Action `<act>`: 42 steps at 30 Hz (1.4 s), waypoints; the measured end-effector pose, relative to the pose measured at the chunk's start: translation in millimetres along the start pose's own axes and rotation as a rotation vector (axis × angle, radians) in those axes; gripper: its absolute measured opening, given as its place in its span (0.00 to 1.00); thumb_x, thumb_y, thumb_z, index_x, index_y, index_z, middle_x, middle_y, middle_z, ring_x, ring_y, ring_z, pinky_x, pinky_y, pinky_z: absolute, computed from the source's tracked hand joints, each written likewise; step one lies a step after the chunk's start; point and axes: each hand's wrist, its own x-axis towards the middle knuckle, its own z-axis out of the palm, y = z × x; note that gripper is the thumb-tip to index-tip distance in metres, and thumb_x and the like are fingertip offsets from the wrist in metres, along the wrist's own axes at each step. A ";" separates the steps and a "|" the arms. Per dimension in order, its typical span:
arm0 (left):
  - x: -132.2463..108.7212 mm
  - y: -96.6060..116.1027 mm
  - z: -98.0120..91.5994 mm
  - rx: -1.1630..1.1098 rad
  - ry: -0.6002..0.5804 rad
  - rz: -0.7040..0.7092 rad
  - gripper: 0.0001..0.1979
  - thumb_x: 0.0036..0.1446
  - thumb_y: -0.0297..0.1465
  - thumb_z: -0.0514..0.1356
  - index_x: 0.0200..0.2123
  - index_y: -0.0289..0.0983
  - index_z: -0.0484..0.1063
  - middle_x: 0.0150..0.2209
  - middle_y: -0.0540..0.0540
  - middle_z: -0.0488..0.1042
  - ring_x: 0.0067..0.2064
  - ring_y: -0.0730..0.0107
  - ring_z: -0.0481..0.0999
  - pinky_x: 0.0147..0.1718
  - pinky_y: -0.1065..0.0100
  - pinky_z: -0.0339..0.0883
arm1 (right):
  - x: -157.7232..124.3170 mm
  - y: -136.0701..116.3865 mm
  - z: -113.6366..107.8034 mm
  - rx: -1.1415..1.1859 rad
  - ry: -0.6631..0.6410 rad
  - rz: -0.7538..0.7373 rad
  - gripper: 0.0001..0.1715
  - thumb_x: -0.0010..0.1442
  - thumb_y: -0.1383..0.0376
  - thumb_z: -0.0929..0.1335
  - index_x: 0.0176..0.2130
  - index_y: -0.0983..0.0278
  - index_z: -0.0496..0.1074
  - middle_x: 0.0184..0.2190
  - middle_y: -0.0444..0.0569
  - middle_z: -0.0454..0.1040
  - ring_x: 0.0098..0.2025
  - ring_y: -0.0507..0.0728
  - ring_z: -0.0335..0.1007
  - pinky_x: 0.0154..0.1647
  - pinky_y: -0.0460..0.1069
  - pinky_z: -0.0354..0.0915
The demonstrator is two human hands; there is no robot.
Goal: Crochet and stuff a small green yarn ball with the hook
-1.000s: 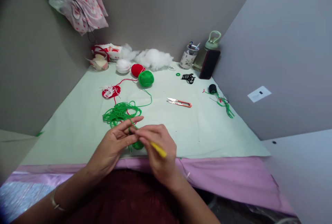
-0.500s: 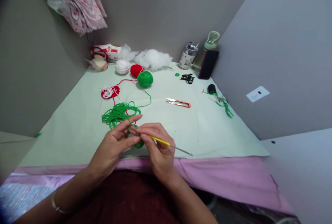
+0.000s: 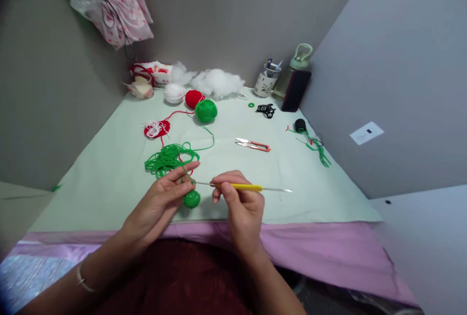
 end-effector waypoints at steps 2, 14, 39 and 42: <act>-1.8 -2.3 2.8 0.066 0.032 0.104 0.27 0.51 0.30 0.75 0.55 0.43 0.81 0.31 0.53 0.74 0.36 0.75 0.70 0.42 0.72 0.64 | 0.4 -0.5 4.6 -0.047 -0.036 -0.021 0.12 0.70 0.67 0.67 0.42 0.59 0.82 0.35 0.49 0.78 0.29 0.53 0.73 0.28 0.50 0.71; 0.9 3.2 0.4 0.005 -0.071 0.007 0.22 0.51 0.30 0.76 0.50 0.44 0.84 0.30 0.53 0.74 0.34 0.79 0.71 0.38 0.75 0.63 | 6.2 0.6 5.0 0.153 -0.022 0.044 0.09 0.69 0.65 0.70 0.40 0.59 0.83 0.35 0.48 0.79 0.31 0.54 0.71 0.30 0.50 0.68; 5.7 4.2 7.3 0.167 -0.068 0.125 0.06 0.51 0.32 0.75 0.32 0.40 0.84 0.30 0.50 0.79 0.34 0.74 0.74 0.36 0.74 0.68 | 13.9 -12.6 5.1 0.023 -0.096 -0.022 0.11 0.68 0.70 0.70 0.42 0.57 0.83 0.34 0.46 0.77 0.35 0.53 0.73 0.35 0.48 0.70; 11.3 21.4 7.4 0.169 -0.074 0.157 0.06 0.51 0.32 0.75 0.30 0.39 0.83 0.28 0.51 0.79 0.32 0.75 0.74 0.33 0.76 0.67 | 34.5 -11.7 -6.8 -0.093 -0.320 -0.050 0.12 0.67 0.68 0.71 0.49 0.56 0.81 0.40 0.47 0.79 0.40 0.54 0.76 0.41 0.49 0.72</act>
